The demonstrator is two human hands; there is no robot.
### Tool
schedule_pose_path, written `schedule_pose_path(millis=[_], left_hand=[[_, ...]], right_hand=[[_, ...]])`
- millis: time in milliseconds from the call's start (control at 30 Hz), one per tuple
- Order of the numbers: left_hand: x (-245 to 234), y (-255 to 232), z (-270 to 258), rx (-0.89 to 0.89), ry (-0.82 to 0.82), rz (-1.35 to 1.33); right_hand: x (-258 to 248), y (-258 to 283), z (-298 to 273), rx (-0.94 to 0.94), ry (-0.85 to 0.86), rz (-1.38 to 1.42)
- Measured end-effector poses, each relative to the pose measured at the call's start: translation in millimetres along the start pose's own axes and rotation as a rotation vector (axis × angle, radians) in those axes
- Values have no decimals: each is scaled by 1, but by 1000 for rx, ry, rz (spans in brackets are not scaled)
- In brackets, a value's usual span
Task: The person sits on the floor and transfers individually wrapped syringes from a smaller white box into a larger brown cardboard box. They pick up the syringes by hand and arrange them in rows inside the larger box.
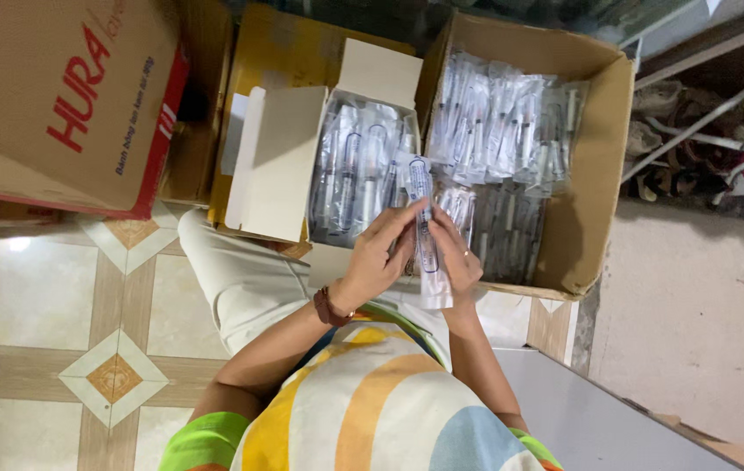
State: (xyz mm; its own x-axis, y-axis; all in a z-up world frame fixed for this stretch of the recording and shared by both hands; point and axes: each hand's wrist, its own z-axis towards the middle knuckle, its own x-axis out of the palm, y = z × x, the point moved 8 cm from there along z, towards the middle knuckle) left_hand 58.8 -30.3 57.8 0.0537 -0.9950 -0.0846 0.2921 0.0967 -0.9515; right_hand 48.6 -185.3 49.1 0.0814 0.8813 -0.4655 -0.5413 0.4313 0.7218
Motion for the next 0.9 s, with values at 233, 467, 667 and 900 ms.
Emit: schedule_pose_path(millis=[233, 467, 667, 900], left_hand=[[-26, 9, 7, 3, 25, 76], [-74, 28, 19, -64, -92, 109], [-114, 24, 29, 52, -184, 556], [-127, 24, 36, 55, -183, 593]], right_hand=[[28, 18, 7, -71, 75, -143], [68, 35, 44, -227, 138, -93], [117, 27, 75, -246, 233, -210], [116, 43, 78, -309, 184, -394]])
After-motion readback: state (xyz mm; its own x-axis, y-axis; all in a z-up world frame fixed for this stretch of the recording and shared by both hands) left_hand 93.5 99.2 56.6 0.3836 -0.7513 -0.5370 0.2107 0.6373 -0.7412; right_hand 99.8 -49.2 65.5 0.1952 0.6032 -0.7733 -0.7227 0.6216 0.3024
